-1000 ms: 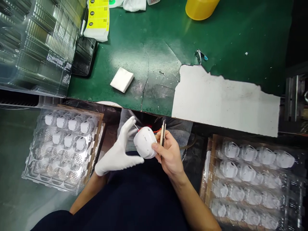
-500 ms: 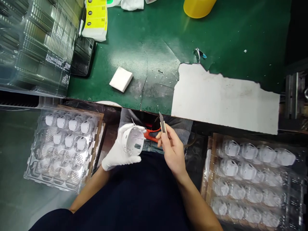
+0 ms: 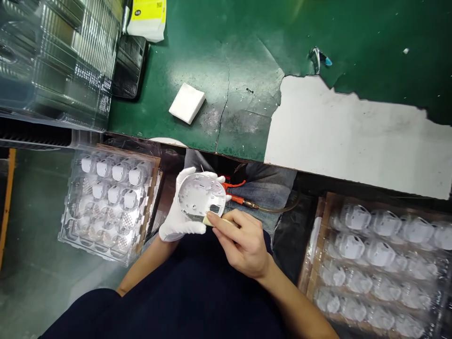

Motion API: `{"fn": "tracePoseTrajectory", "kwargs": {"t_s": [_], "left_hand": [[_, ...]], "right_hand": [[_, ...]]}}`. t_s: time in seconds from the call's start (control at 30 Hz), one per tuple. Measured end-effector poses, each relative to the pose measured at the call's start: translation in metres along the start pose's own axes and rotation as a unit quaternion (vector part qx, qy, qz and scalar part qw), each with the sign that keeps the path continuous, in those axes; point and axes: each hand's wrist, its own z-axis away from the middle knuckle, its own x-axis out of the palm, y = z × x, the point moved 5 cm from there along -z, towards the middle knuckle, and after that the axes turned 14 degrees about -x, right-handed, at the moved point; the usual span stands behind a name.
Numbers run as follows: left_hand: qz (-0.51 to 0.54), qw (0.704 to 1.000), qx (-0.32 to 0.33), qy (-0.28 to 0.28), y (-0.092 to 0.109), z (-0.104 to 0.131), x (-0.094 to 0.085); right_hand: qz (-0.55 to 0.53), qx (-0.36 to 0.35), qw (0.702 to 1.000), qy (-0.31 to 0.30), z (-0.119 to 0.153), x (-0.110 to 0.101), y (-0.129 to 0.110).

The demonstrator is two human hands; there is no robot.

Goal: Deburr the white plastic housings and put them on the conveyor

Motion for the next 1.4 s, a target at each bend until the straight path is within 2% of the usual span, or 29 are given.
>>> {"fn": "tracePoseTrajectory", "kwargs": {"t_s": [0.37,0.67,1.0,1.4], "left_hand": [[0.038,0.996,0.061,-0.058,-0.0055,-0.0038,0.0008],[0.057,0.995,0.057,-0.062,-0.0032,-0.0040,0.0031],[0.042,0.998,0.028,-0.041,-0.0046,-0.0039,0.0020],[0.024,0.999,0.029,-0.031,-0.0091,-0.0031,-0.0008]], "right_hand": [[-0.011,-0.008,1.000,-0.007,-0.0002,-0.0014,0.0007],[-0.006,-0.013,1.000,-0.008,0.0018,-0.0021,0.0001],[-0.026,-0.004,1.000,-0.015,0.0010,-0.0028,0.0003],[0.014,-0.013,1.000,-0.024,0.0041,-0.0026,-0.0004]]}}
